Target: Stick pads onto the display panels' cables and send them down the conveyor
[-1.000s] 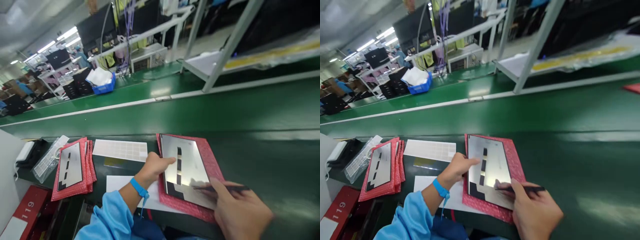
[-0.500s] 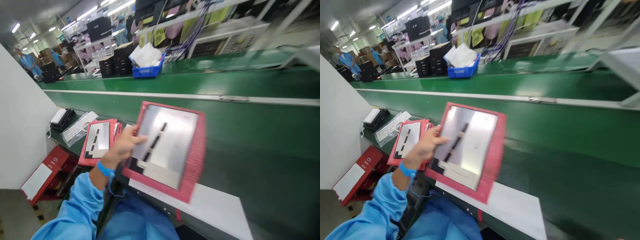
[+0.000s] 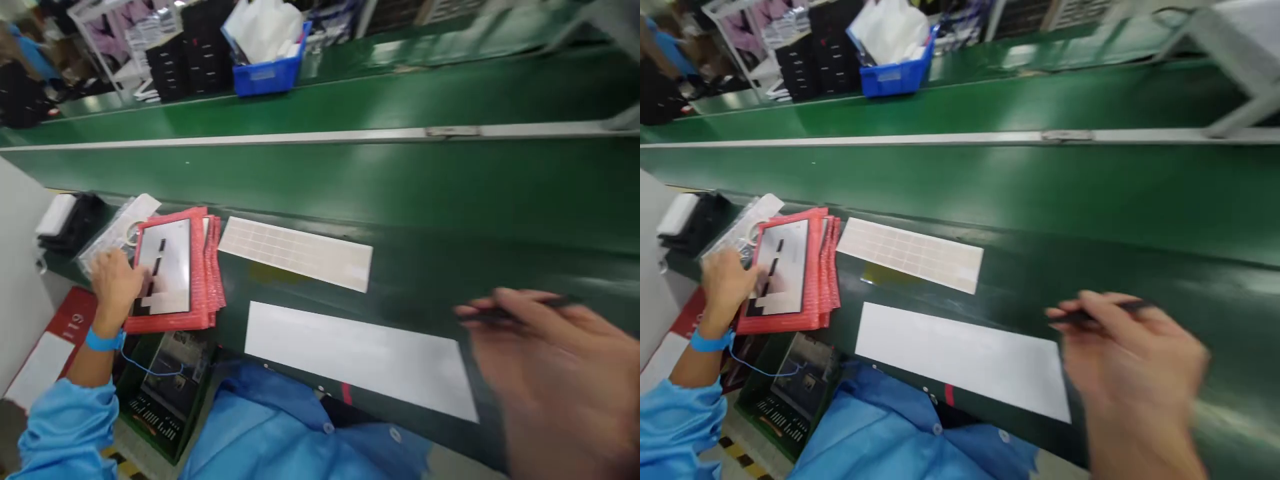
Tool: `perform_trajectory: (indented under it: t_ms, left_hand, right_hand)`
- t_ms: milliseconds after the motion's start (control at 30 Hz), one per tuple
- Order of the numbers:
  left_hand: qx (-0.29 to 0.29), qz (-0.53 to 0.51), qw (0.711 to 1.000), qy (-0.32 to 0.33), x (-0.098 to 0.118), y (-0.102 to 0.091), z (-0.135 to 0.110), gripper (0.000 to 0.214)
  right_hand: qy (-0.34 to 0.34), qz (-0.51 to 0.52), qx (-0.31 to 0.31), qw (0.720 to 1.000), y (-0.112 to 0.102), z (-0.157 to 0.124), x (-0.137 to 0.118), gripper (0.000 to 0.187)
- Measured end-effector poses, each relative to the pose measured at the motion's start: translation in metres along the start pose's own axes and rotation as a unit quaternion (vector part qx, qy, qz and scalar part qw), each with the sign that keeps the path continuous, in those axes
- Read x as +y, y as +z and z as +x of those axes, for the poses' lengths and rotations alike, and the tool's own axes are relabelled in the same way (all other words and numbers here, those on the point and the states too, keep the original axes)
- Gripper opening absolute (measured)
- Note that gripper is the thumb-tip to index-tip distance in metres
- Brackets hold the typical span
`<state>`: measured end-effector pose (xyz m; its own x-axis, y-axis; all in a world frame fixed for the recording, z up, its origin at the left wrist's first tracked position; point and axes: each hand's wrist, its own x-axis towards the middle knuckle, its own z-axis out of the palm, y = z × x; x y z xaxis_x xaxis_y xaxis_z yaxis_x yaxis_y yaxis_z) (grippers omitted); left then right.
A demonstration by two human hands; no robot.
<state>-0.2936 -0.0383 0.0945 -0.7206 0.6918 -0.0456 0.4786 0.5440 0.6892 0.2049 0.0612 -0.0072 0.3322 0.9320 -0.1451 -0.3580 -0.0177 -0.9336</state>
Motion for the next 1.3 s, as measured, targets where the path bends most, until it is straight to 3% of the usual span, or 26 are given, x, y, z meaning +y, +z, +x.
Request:
perform_trajectory:
  t_ms: [100, 167, 233, 333, 400, 467, 567, 667, 767, 900, 967, 1067, 1167, 1300]
  left_hand:
    - [0.009, 0.048, 0.985, 0.168, 0.03, 0.052, -0.023, 0.022]
    - [-0.049, 0.104, 0.928, 0.355, 0.056, 0.106, -0.046, 0.015]
    - [-0.136, 0.102, 0.874, 0.455, 0.081, 0.167, -0.069, 0.019]
    - [-0.223, 0.083, 0.827, 0.509, 0.109, 0.241, -0.088, 0.022]
    - [-0.257, 0.08, 0.81, 0.521, 0.117, 0.272, -0.087, 0.023]
    - [-0.281, 0.077, 0.803, 0.52, 0.117, 0.288, -0.079, 0.026]
    - [-0.306, 0.069, 0.8, 0.511, 0.114, 0.291, -0.066, 0.037]
    - [-0.309, 0.0, 0.805, 0.506, 0.115, 0.273, -0.06, 0.044]
    - [-0.233, -0.095, 0.835, 0.489, 0.109, 0.239, -0.061, 0.035]
    - [-0.127, 0.005, 0.866, 0.483, 0.072, 0.205, -0.072, 0.022]
    - [-0.123, 0.07, 0.866, 0.48, 0.05, 0.201, -0.082, 0.021]
    - [-0.132, 0.078, 0.869, 0.471, 0.03, 0.206, -0.095, 0.021]
    - [-0.131, 0.057, 0.875, 0.462, 0.027, 0.21, -0.1, 0.018]
    - [-0.135, 0.073, 0.875, 0.459, 0.031, 0.213, -0.099, 0.026]
  right_hand:
    - [-0.007, -0.03, 0.012, 0.999, 0.025, 0.005, 0.011, 0.04]
    - [-0.011, -0.045, 0.003, 0.999, 0.04, 0.004, 0.016, 0.041]
    - [-0.019, -0.059, -0.014, 0.998, 0.052, 0.008, 0.018, 0.042]
    - [-0.037, -0.079, -0.029, 0.996, 0.059, 0.025, 0.021, 0.043]
    - [-0.041, -0.091, -0.032, 0.994, 0.057, 0.039, 0.025, 0.045]
    - [-0.037, -0.1, -0.032, 0.994, 0.053, 0.048, 0.032, 0.048]
    - [-0.036, -0.103, -0.027, 0.994, 0.05, 0.049, 0.042, 0.05]
    - [-0.073, -0.119, -0.028, 0.99, 0.049, 0.043, 0.045, 0.043]
    - [-0.103, -0.139, -0.015, 0.985, 0.046, 0.042, 0.042, 0.036]
    - [-0.116, -0.124, 0.007, 0.985, 0.05, 0.035, 0.03, 0.032]
    - [-0.105, -0.129, -0.011, 0.986, 0.062, 0.022, 0.027, 0.031]
    - [-0.07, -0.143, -0.073, 0.985, 0.085, 0.0, 0.031, 0.031]
    - [-0.043, -0.155, -0.115, 0.98, 0.103, -0.014, 0.046, 0.033]
    - [-0.042, -0.177, -0.13, 0.975, 0.106, -0.019, 0.064, 0.03]
